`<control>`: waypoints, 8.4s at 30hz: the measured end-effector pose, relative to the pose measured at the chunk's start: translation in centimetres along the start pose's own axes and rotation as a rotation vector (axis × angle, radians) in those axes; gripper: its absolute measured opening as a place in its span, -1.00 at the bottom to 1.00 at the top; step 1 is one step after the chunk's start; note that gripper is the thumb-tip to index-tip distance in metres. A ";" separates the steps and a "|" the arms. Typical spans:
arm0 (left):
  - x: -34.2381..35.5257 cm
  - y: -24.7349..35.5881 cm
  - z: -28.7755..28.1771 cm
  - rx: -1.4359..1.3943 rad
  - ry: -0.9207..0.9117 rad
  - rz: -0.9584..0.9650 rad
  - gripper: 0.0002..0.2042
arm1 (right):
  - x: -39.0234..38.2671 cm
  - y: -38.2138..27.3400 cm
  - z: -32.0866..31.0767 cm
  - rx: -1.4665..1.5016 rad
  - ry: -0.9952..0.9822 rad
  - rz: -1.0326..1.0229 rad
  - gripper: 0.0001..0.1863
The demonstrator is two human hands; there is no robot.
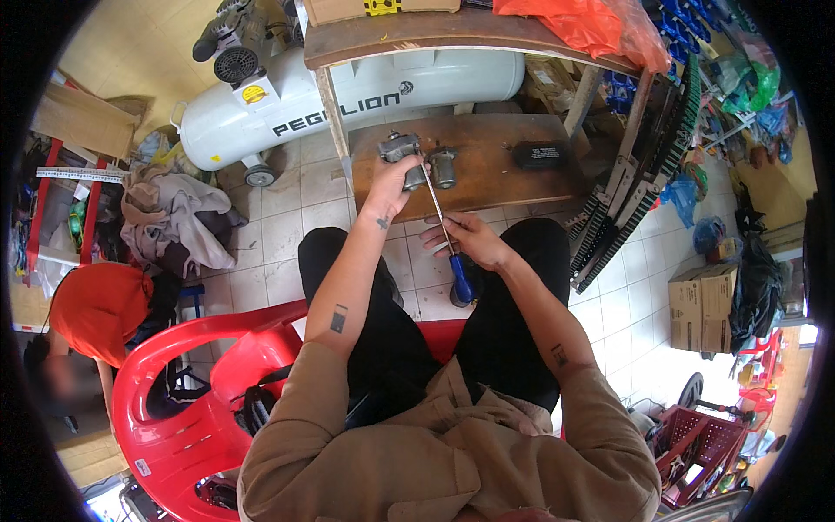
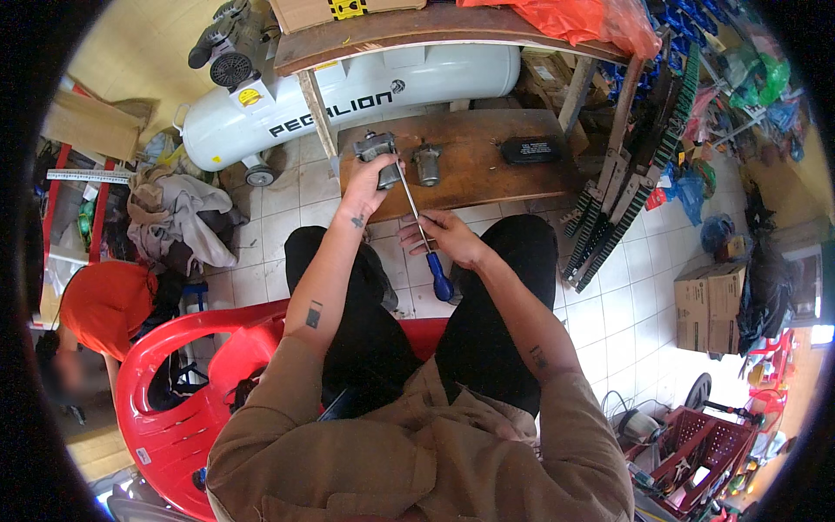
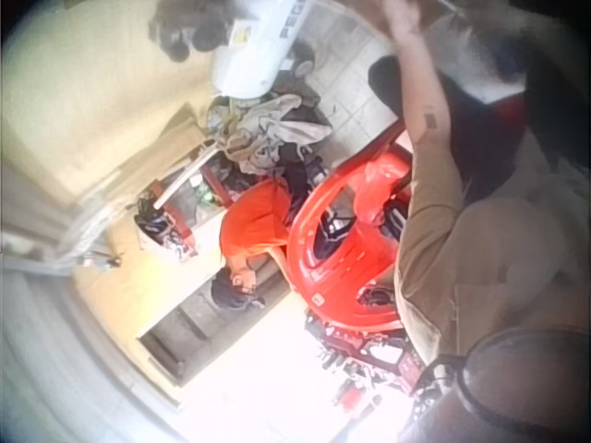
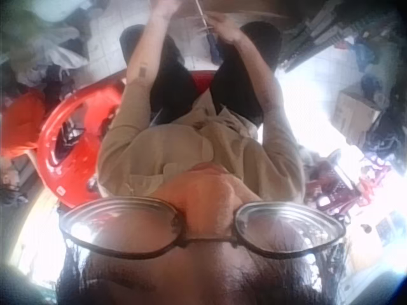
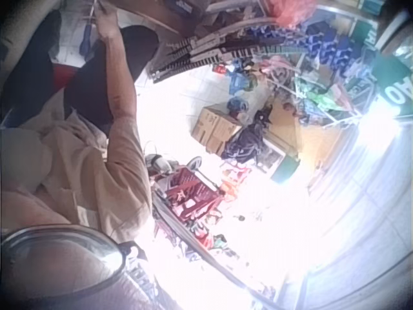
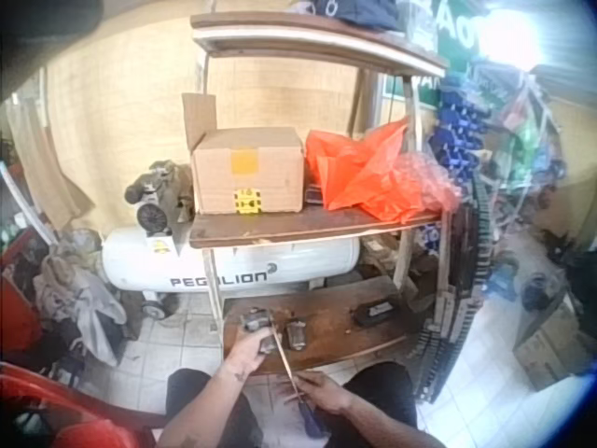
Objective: The person uses a screwdriver and a wrench to remove and replace screws on a small cylindrical motor component held in their hands and lap.
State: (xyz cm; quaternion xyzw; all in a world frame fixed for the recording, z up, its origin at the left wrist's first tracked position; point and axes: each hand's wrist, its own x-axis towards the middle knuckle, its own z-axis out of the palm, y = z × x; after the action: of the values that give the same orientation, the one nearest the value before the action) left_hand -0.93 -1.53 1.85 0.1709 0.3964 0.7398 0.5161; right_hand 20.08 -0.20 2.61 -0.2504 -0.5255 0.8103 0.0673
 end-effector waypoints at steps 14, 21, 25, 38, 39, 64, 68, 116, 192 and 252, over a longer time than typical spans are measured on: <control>0.2 0.0 0.3 -0.081 -0.007 -0.010 -0.75 | 0.1 0.6 0.1 0.080 0.060 -0.040 -0.69; 0.2 0.0 0.2 -0.091 0.007 -0.021 -0.77 | 0.2 0.9 0.1 0.131 0.075 -0.078 -0.70; 0.3 0.0 0.1 -0.096 -0.003 -0.015 -0.77 | 0.2 1.0 -0.1 0.149 0.071 -0.086 -0.70; -0.2 0.5 0.7 -0.053 -0.025 -0.004 -0.71 | 0.2 0.7 0.0 0.161 0.143 -0.039 -0.71; -0.2 0.5 0.6 -0.047 -0.033 -0.004 -0.70 | 0.1 0.5 0.2 0.151 0.164 -0.036 -0.73; -0.5 -1.1 1.3 -0.077 -0.018 -0.005 -0.75 | 0.6 0.5 -0.6 0.225 0.185 -0.110 -0.57; -0.2 -0.4 0.7 -0.045 0.005 0.034 -0.78 | 0.9 1.1 -0.5 0.309 0.113 -0.124 -0.55; -0.2 -0.1 0.9 -0.344 -0.075 -0.099 -0.69 | 1.0 2.3 -1.0 -0.042 0.270 -0.080 -0.58; -0.1 0.5 0.5 -0.433 -0.197 -0.119 -0.66 | -0.1 0.4 -0.8 0.056 0.255 -0.067 -0.71; 1.0 -1.1 -0.4 -0.252 0.139 0.183 -0.76 | 0.0 -0.1 0.2 0.103 0.354 -0.089 -0.77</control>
State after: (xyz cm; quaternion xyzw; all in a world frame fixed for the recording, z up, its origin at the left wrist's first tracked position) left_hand -0.90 -0.57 0.57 0.0887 0.3180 0.8376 0.4352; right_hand 19.97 -0.32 2.73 -0.3620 -0.4739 0.7756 0.2071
